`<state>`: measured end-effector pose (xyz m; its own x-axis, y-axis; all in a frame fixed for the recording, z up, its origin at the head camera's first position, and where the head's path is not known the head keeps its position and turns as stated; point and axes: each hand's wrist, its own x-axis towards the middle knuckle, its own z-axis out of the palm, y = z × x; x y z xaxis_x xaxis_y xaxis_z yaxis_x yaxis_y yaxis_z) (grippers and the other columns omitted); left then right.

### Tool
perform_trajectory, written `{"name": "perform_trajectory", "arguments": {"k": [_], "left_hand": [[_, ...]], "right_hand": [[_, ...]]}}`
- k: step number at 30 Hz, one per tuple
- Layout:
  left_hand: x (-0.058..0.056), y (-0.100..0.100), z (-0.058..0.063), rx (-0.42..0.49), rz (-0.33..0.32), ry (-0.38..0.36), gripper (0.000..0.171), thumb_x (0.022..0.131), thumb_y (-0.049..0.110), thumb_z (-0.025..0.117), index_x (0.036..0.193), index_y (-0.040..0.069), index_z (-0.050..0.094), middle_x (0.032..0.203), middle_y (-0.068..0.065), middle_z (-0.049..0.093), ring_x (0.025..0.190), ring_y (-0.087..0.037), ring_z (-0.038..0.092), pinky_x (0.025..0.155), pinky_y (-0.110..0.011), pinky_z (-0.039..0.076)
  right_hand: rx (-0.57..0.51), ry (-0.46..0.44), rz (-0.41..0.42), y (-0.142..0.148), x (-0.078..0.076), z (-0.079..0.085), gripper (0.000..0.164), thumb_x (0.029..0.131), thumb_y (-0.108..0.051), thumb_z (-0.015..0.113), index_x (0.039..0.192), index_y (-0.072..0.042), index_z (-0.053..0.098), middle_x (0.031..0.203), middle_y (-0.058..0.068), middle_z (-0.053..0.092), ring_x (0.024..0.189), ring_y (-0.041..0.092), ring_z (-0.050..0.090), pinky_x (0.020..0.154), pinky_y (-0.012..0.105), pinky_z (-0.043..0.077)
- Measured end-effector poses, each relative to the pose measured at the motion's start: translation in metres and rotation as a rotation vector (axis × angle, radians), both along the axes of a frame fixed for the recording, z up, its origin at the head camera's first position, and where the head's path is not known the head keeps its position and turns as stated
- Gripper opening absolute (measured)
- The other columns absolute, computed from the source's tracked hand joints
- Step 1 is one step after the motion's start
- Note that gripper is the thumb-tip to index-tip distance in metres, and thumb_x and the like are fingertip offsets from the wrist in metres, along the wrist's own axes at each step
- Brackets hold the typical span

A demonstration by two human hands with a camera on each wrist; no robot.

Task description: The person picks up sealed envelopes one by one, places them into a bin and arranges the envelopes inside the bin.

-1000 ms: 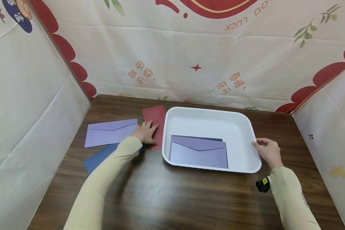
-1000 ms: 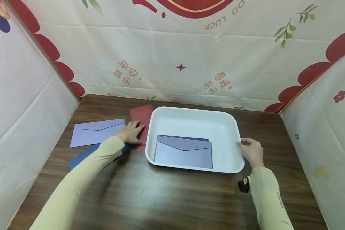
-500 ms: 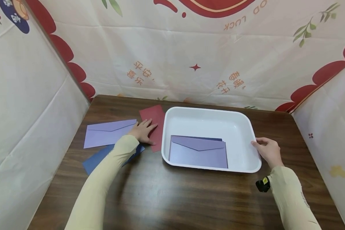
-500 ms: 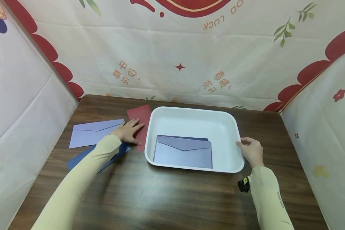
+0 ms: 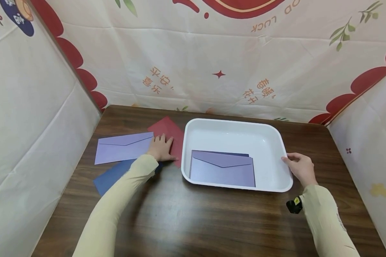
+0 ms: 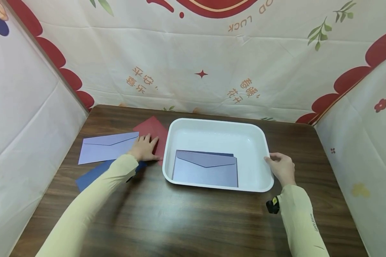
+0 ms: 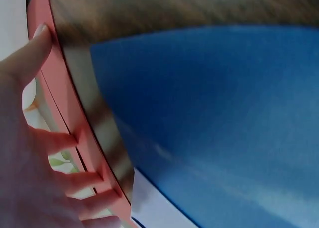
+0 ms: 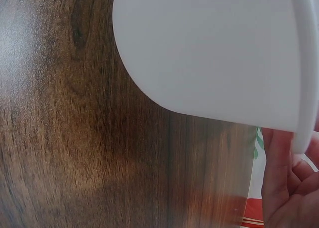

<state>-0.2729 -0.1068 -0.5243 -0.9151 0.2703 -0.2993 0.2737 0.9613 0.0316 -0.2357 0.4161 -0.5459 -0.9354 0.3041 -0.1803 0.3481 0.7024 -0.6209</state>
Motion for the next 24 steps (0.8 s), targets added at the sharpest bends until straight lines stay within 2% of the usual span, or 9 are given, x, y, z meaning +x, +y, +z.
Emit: {"name": "perform_trajectory", "arguments": {"k": [3, 6, 9, 13, 16, 18, 19, 21, 24], "left_hand": [[0.002, 0.003, -0.002, -0.012, 0.031, 0.020, 0.099, 0.071, 0.074, 0.050, 0.143, 0.012, 0.025, 0.140, -0.024, 0.027, 0.124, -0.041, 0.030, 0.103, -0.054, 0.020], [0.003, 0.003, -0.003, -0.011, 0.047, 0.028, 0.099, 0.071, 0.076, 0.047, 0.143, 0.012, 0.026, 0.138, -0.024, 0.030, 0.121, -0.041, 0.031, 0.101, -0.054, 0.022], [0.003, 0.000, -0.001, 0.057, 0.043, 0.027, 0.096, 0.072, 0.072, 0.050, 0.142, 0.010, 0.027, 0.140, -0.025, 0.028, 0.125, -0.041, 0.028, 0.101, -0.055, 0.023], [0.001, -0.010, 0.002, 0.140, -0.030, -0.022, 0.086, 0.077, 0.061, 0.057, 0.144, 0.016, 0.025, 0.147, -0.019, 0.017, 0.135, -0.037, 0.014, 0.104, -0.056, 0.016], [0.000, -0.013, 0.003, 0.139, -0.071, -0.067, 0.083, 0.079, 0.057, 0.057, 0.144, 0.020, 0.023, 0.150, -0.015, 0.012, 0.137, -0.034, 0.009, 0.105, -0.057, 0.009], [0.000, -0.013, 0.002, 0.120, -0.055, -0.082, 0.083, 0.079, 0.059, 0.055, 0.145, 0.021, 0.022, 0.150, -0.014, 0.012, 0.137, -0.034, 0.010, 0.105, -0.057, 0.006], [0.000, -0.012, 0.002, 0.109, -0.048, -0.078, 0.083, 0.079, 0.060, 0.055, 0.145, 0.021, 0.022, 0.150, -0.015, 0.013, 0.137, -0.034, 0.011, 0.105, -0.057, 0.006], [0.002, -0.009, 0.001, 0.087, -0.028, -0.067, 0.084, 0.079, 0.061, 0.053, 0.145, 0.020, 0.022, 0.150, -0.016, 0.014, 0.136, -0.036, 0.014, 0.106, -0.056, 0.007], [0.004, -0.004, 0.001, 0.041, -0.008, -0.038, 0.085, 0.078, 0.064, 0.051, 0.144, 0.019, 0.023, 0.148, -0.018, 0.019, 0.134, -0.037, 0.019, 0.105, -0.056, 0.010]], "right_hand": [[0.053, 0.039, 0.012, 0.015, -0.007, -0.024, 0.077, 0.074, -0.067, 0.051, 0.123, -0.008, 0.055, 0.094, 0.016, 0.060, 0.072, 0.022, 0.058, 0.050, 0.025, 0.047], [0.056, 0.045, 0.020, 0.019, -0.009, -0.029, 0.077, 0.075, -0.067, 0.051, 0.124, -0.008, 0.054, 0.094, 0.016, 0.061, 0.072, 0.023, 0.058, 0.052, 0.026, 0.047], [0.006, 0.013, 0.008, 0.007, -0.003, -0.009, 0.072, 0.077, -0.060, 0.056, 0.123, -0.005, 0.054, 0.089, 0.013, 0.061, 0.069, 0.020, 0.058, 0.047, 0.027, 0.045], [-0.040, -0.018, -0.021, -0.025, 0.012, 0.032, 0.062, 0.080, -0.049, 0.062, 0.119, -0.002, 0.056, 0.078, 0.008, 0.061, 0.062, 0.015, 0.055, 0.048, 0.036, 0.047], [-0.026, -0.013, -0.004, -0.043, 0.022, 0.055, 0.059, 0.083, -0.044, 0.060, 0.119, 0.002, 0.055, 0.080, 0.012, 0.061, 0.062, 0.015, 0.054, 0.052, 0.034, 0.048], [-0.020, -0.012, 0.015, -0.048, 0.024, 0.061, 0.060, 0.084, -0.043, 0.059, 0.119, 0.005, 0.054, 0.083, 0.016, 0.061, 0.064, 0.016, 0.054, 0.053, 0.031, 0.047], [-0.018, -0.011, 0.007, -0.048, 0.024, 0.062, 0.060, 0.084, -0.043, 0.059, 0.120, 0.005, 0.054, 0.084, 0.016, 0.061, 0.065, 0.016, 0.054, 0.054, 0.032, 0.048], [-0.020, -0.016, -0.016, -0.041, 0.020, 0.052, 0.061, 0.082, -0.046, 0.060, 0.119, 0.001, 0.055, 0.081, 0.011, 0.061, 0.064, 0.016, 0.054, 0.052, 0.034, 0.048], [-0.025, -0.012, -0.025, -0.020, 0.010, 0.027, 0.064, 0.079, -0.052, 0.060, 0.120, -0.003, 0.056, 0.079, 0.008, 0.061, 0.064, 0.016, 0.054, 0.048, 0.034, 0.046]]}}
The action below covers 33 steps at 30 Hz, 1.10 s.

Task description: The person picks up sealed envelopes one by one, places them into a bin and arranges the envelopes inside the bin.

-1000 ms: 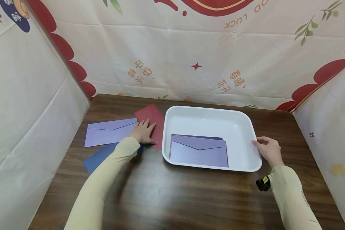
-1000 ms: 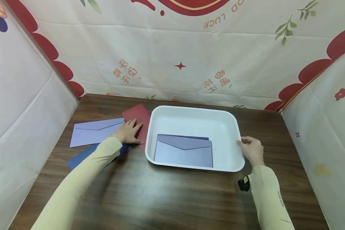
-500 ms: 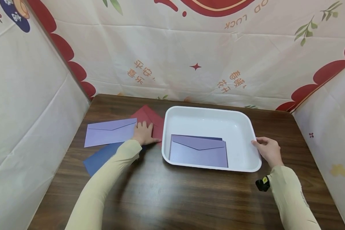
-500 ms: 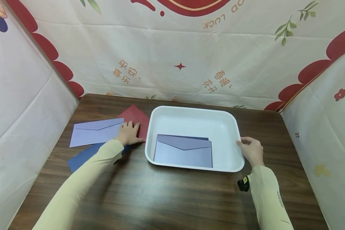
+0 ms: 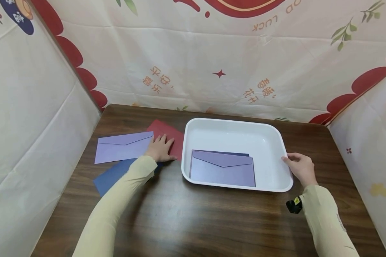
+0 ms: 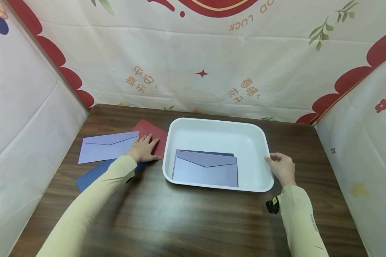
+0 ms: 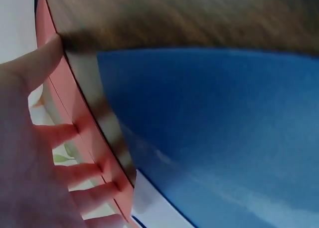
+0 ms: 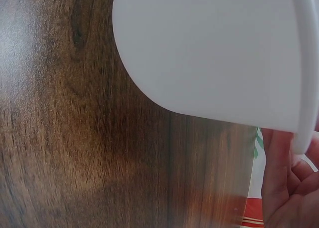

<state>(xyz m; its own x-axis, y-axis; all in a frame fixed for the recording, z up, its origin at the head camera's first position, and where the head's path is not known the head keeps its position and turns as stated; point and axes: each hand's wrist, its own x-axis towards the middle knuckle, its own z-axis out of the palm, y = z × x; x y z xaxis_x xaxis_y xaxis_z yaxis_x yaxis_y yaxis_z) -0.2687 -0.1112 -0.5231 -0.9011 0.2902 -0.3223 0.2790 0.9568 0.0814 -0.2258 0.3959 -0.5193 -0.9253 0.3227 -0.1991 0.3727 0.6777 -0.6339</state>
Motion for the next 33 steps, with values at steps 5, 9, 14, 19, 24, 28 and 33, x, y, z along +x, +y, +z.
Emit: {"name": "perform_trajectory", "arguments": {"k": [5, 9, 14, 19, 24, 28, 33], "left_hand": [[0.005, 0.007, 0.002, -0.057, 0.051, 0.055, 0.088, 0.075, 0.069, 0.051, 0.141, 0.016, 0.030, 0.135, -0.020, 0.035, 0.121, -0.039, 0.036, 0.101, -0.054, 0.022], [0.008, 0.013, 0.001, -0.074, 0.118, 0.082, 0.090, 0.071, 0.074, 0.050, 0.138, 0.015, 0.035, 0.127, -0.020, 0.041, 0.113, -0.041, 0.042, 0.097, -0.054, 0.026], [0.012, 0.018, -0.001, -0.088, 0.173, 0.111, 0.091, 0.070, 0.076, 0.049, 0.134, 0.012, 0.040, 0.125, -0.021, 0.043, 0.112, -0.042, 0.045, 0.096, -0.057, 0.026], [0.015, 0.022, -0.003, -0.119, 0.188, 0.131, 0.089, 0.072, 0.076, 0.045, 0.131, 0.010, 0.042, 0.122, -0.021, 0.046, 0.108, -0.040, 0.048, 0.093, -0.055, 0.030], [0.016, 0.026, -0.003, -0.134, 0.211, 0.117, 0.087, 0.073, 0.075, 0.045, 0.129, 0.008, 0.042, 0.119, -0.023, 0.046, 0.105, -0.041, 0.048, 0.089, -0.053, 0.034], [0.014, 0.025, 0.000, -0.102, 0.231, 0.099, 0.083, 0.074, 0.072, 0.048, 0.126, 0.007, 0.043, 0.116, -0.022, 0.045, 0.104, -0.038, 0.047, 0.083, -0.048, 0.041], [0.012, 0.017, 0.001, 0.034, 0.202, 0.095, 0.074, 0.079, 0.059, 0.056, 0.129, 0.006, 0.042, 0.120, -0.020, 0.041, 0.107, -0.036, 0.042, 0.078, -0.047, 0.046]], "right_hand": [[0.064, 0.043, 0.048, 0.030, -0.013, -0.041, 0.074, 0.076, -0.064, 0.052, 0.122, -0.006, 0.055, 0.088, 0.013, 0.061, 0.068, 0.019, 0.056, 0.052, 0.028, 0.047], [0.095, 0.062, 0.041, 0.039, -0.019, -0.057, 0.076, 0.076, -0.068, 0.049, 0.123, -0.009, 0.055, 0.094, 0.016, 0.060, 0.071, 0.022, 0.057, 0.053, 0.029, 0.048], [0.108, 0.063, 0.030, 0.038, -0.019, -0.055, 0.075, 0.075, -0.068, 0.049, 0.121, -0.009, 0.056, 0.092, 0.015, 0.061, 0.071, 0.021, 0.056, 0.053, 0.028, 0.047], [0.033, 0.027, 0.027, 0.020, -0.008, -0.024, 0.072, 0.075, -0.063, 0.057, 0.119, -0.005, 0.057, 0.083, 0.009, 0.061, 0.067, 0.017, 0.055, 0.045, 0.026, 0.044], [0.010, 0.005, 0.021, 0.011, -0.004, -0.014, 0.071, 0.077, -0.060, 0.057, 0.121, -0.004, 0.055, 0.086, 0.011, 0.061, 0.068, 0.018, 0.057, 0.048, 0.032, 0.048], [0.063, 0.040, 0.039, 0.030, -0.014, -0.042, 0.075, 0.076, -0.066, 0.051, 0.123, -0.007, 0.055, 0.094, 0.015, 0.060, 0.071, 0.021, 0.058, 0.054, 0.026, 0.048], [-0.008, 0.006, 0.026, 0.021, -0.008, -0.024, 0.073, 0.075, -0.061, 0.058, 0.121, -0.005, 0.055, 0.087, 0.012, 0.061, 0.068, 0.019, 0.056, 0.044, 0.025, 0.043]]}}
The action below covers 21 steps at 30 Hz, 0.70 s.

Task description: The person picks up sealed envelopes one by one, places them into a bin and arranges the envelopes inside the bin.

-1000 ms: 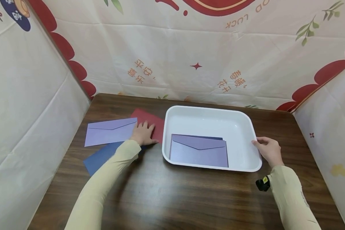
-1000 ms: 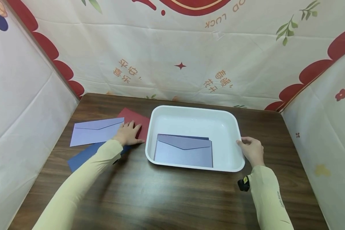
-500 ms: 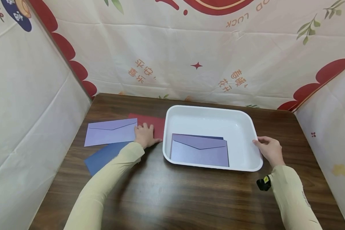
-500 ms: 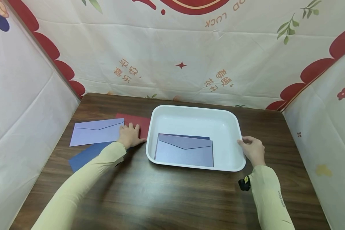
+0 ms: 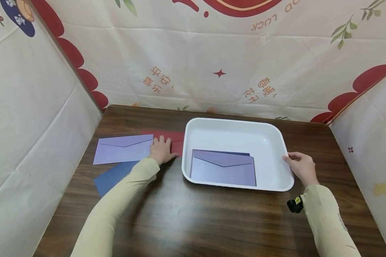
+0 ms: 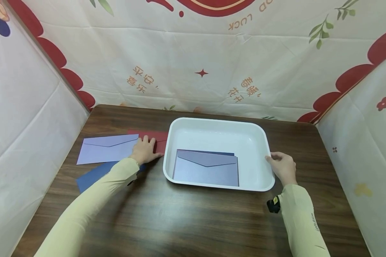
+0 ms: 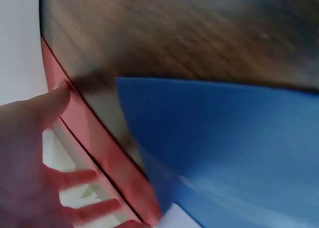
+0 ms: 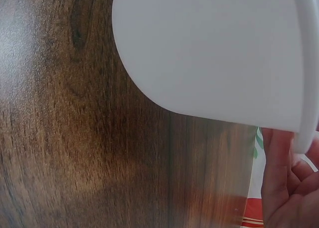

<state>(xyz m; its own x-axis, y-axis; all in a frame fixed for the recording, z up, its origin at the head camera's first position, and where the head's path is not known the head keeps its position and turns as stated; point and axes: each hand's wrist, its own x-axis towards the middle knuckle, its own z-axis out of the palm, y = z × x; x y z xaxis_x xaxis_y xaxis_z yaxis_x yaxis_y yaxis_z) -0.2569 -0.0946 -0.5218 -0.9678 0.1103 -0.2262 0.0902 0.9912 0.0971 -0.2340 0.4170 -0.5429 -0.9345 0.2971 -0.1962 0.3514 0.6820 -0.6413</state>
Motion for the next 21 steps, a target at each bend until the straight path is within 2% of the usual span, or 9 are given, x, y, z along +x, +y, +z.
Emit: {"name": "perform_trajectory", "arguments": {"k": [2, 5, 8, 12, 16, 21], "left_hand": [[0.000, -0.002, -0.001, 0.050, -0.022, 0.001, 0.071, 0.080, 0.054, 0.058, 0.131, 0.007, 0.041, 0.123, -0.019, 0.040, 0.109, -0.037, 0.041, 0.080, -0.049, 0.046], [0.000, -0.003, -0.002, 0.097, -0.033, 0.006, 0.068, 0.081, 0.049, 0.060, 0.131, 0.007, 0.042, 0.125, -0.020, 0.040, 0.112, -0.038, 0.040, 0.081, -0.050, 0.045], [0.000, -0.002, -0.004, 0.091, -0.024, 0.000, 0.068, 0.083, 0.049, 0.058, 0.132, 0.006, 0.040, 0.125, -0.020, 0.039, 0.112, -0.039, 0.039, 0.081, -0.049, 0.045], [-0.003, -0.003, -0.004, 0.057, -0.043, -0.020, 0.068, 0.084, 0.051, 0.055, 0.132, 0.005, 0.040, 0.123, -0.021, 0.039, 0.109, -0.039, 0.040, 0.079, -0.049, 0.047], [-0.015, -0.015, 0.000, 0.089, -0.080, -0.009, 0.065, 0.084, 0.052, 0.055, 0.125, 0.004, 0.045, 0.122, -0.021, 0.042, 0.107, -0.037, 0.043, 0.082, -0.049, 0.045], [-0.035, -0.036, 0.004, 0.218, -0.099, 0.003, 0.059, 0.086, 0.043, 0.057, 0.128, 0.003, 0.045, 0.128, -0.021, 0.040, 0.115, -0.036, 0.040, 0.090, -0.050, 0.040]], "right_hand": [[-0.023, -0.014, -0.008, -0.008, 0.004, 0.012, 0.071, 0.075, -0.059, 0.061, 0.120, -0.004, 0.055, 0.084, 0.011, 0.061, 0.067, 0.018, 0.055, 0.041, 0.028, 0.043], [-0.006, -0.013, -0.010, -0.017, 0.007, 0.022, 0.071, 0.075, -0.059, 0.061, 0.119, -0.003, 0.056, 0.079, 0.008, 0.059, 0.065, 0.016, 0.053, 0.045, 0.037, 0.046], [-0.002, -0.014, -0.014, -0.027, 0.011, 0.034, 0.069, 0.077, -0.055, 0.062, 0.118, 0.000, 0.056, 0.077, 0.008, 0.059, 0.063, 0.016, 0.052, 0.048, 0.039, 0.047], [0.010, -0.016, 0.007, -0.042, 0.018, 0.052, 0.060, 0.083, -0.044, 0.060, 0.119, 0.005, 0.054, 0.079, 0.013, 0.059, 0.064, 0.018, 0.052, 0.052, 0.031, 0.045], [0.041, -0.026, 0.027, -0.052, 0.024, 0.062, 0.057, 0.087, -0.040, 0.056, 0.120, 0.006, 0.053, 0.087, 0.017, 0.060, 0.068, 0.018, 0.053, 0.054, 0.026, 0.046], [0.046, -0.023, 0.035, -0.054, 0.025, 0.064, 0.056, 0.087, -0.039, 0.056, 0.120, 0.006, 0.053, 0.088, 0.018, 0.060, 0.067, 0.017, 0.054, 0.053, 0.025, 0.046]]}}
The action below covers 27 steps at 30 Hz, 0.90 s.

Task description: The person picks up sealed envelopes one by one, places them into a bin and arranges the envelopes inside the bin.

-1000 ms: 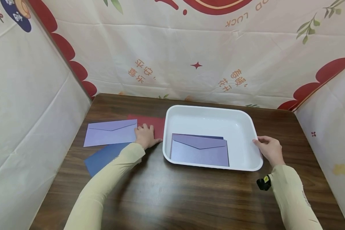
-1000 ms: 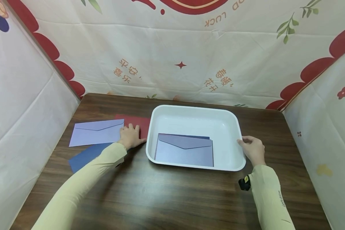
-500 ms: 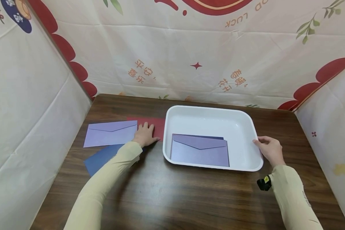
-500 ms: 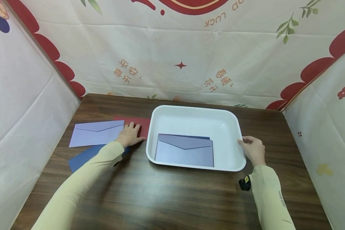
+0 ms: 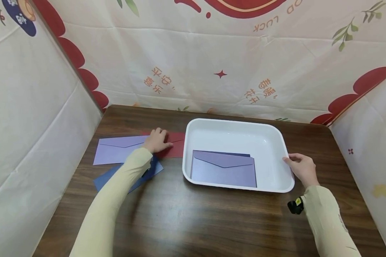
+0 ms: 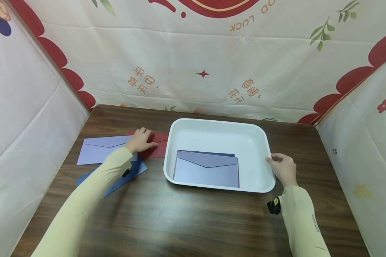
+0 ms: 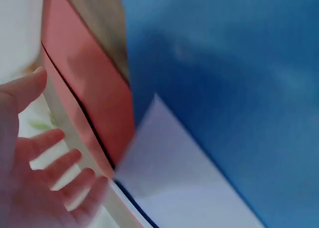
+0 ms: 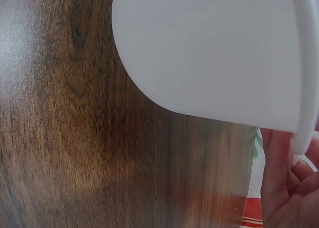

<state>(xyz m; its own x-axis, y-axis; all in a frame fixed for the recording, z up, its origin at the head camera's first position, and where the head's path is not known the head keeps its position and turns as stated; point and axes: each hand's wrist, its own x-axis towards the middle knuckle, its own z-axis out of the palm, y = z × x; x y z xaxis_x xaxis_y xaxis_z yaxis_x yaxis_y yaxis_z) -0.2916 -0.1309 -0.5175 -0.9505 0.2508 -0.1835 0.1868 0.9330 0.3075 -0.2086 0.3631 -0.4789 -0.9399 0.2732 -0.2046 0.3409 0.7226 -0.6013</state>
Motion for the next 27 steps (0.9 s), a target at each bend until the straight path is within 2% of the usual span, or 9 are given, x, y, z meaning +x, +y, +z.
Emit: {"name": "perform_trajectory", "arguments": {"k": [3, 7, 13, 15, 19, 20, 23, 26, 27], "left_hand": [[-0.011, -0.009, 0.000, 0.035, -0.016, 0.001, 0.055, 0.086, 0.038, 0.059, 0.128, 0.004, 0.047, 0.129, -0.019, 0.041, 0.117, -0.036, 0.039, 0.092, -0.050, 0.038], [-0.022, -0.013, -0.001, 0.034, -0.047, -0.012, 0.050, 0.086, 0.034, 0.060, 0.126, 0.006, 0.049, 0.127, -0.017, 0.042, 0.116, -0.034, 0.039, 0.092, -0.049, 0.038], [-0.033, -0.009, 0.000, 0.048, -0.065, -0.099, 0.052, 0.080, 0.029, 0.069, 0.123, 0.006, 0.050, 0.121, -0.015, 0.043, 0.112, -0.032, 0.038, 0.091, -0.049, 0.038], [-0.036, -0.008, 0.000, 0.046, -0.074, -0.107, 0.050, 0.078, 0.028, 0.071, 0.119, 0.007, 0.051, 0.117, -0.014, 0.044, 0.109, -0.031, 0.039, 0.090, -0.049, 0.038], [-0.044, -0.008, -0.002, 0.053, -0.094, -0.112, 0.047, 0.075, 0.026, 0.074, 0.111, 0.007, 0.052, 0.113, -0.012, 0.046, 0.105, -0.029, 0.039, 0.089, -0.047, 0.037], [-0.045, -0.008, -0.003, 0.056, -0.095, -0.118, 0.046, 0.075, 0.026, 0.075, 0.110, 0.008, 0.051, 0.112, -0.012, 0.046, 0.105, -0.029, 0.038, 0.088, -0.047, 0.037], [-0.049, -0.007, -0.001, 0.069, -0.086, -0.154, 0.045, 0.073, 0.024, 0.076, 0.106, 0.008, 0.050, 0.111, -0.012, 0.045, 0.105, -0.030, 0.037, 0.088, -0.047, 0.036], [-0.051, -0.005, 0.001, 0.071, -0.063, -0.197, 0.047, 0.072, 0.023, 0.077, 0.106, 0.007, 0.048, 0.111, -0.012, 0.046, 0.106, -0.030, 0.037, 0.088, -0.047, 0.035], [-0.052, -0.004, 0.002, 0.069, -0.057, -0.208, 0.048, 0.072, 0.024, 0.077, 0.106, 0.008, 0.048, 0.110, -0.011, 0.046, 0.106, -0.029, 0.038, 0.088, -0.047, 0.036]], "right_hand": [[-0.008, 0.006, -0.007, 0.002, -0.001, -0.002, 0.057, 0.086, -0.040, 0.057, 0.119, 0.006, 0.053, 0.089, 0.019, 0.060, 0.068, 0.018, 0.054, 0.054, 0.026, 0.046], [-0.035, 0.002, -0.035, 0.006, -0.003, -0.006, 0.056, 0.084, -0.042, 0.060, 0.117, 0.004, 0.056, 0.086, 0.017, 0.059, 0.067, 0.021, 0.054, 0.054, 0.030, 0.046], [-0.056, -0.014, -0.042, 0.013, -0.007, -0.014, 0.061, 0.083, -0.045, 0.060, 0.119, 0.003, 0.054, 0.090, 0.019, 0.059, 0.071, 0.023, 0.054, 0.056, 0.031, 0.046], [-0.054, -0.016, -0.062, 0.018, -0.010, -0.020, 0.063, 0.081, -0.049, 0.061, 0.119, 0.000, 0.055, 0.088, 0.014, 0.060, 0.069, 0.020, 0.054, 0.054, 0.037, 0.047], [-0.046, -0.012, -0.066, 0.027, -0.015, -0.030, 0.067, 0.078, -0.053, 0.061, 0.121, -0.002, 0.054, 0.086, 0.010, 0.059, 0.068, 0.018, 0.054, 0.053, 0.039, 0.047], [-0.051, -0.010, -0.082, 0.028, -0.016, -0.031, 0.066, 0.078, -0.053, 0.062, 0.120, -0.003, 0.055, 0.084, 0.009, 0.060, 0.066, 0.017, 0.054, 0.052, 0.041, 0.047], [-0.066, -0.013, -0.057, 0.028, -0.015, -0.029, 0.065, 0.080, -0.049, 0.062, 0.121, 0.001, 0.053, 0.086, 0.014, 0.058, 0.068, 0.020, 0.053, 0.053, 0.035, 0.046], [-0.071, -0.012, -0.092, 0.023, -0.014, -0.027, 0.062, 0.079, -0.047, 0.064, 0.119, 0.000, 0.056, 0.083, 0.012, 0.060, 0.065, 0.018, 0.053, 0.053, 0.038, 0.047], [-0.073, -0.016, -0.071, 0.023, -0.013, -0.026, 0.063, 0.080, -0.046, 0.064, 0.119, 0.001, 0.055, 0.085, 0.013, 0.059, 0.066, 0.018, 0.053, 0.055, 0.037, 0.047]]}}
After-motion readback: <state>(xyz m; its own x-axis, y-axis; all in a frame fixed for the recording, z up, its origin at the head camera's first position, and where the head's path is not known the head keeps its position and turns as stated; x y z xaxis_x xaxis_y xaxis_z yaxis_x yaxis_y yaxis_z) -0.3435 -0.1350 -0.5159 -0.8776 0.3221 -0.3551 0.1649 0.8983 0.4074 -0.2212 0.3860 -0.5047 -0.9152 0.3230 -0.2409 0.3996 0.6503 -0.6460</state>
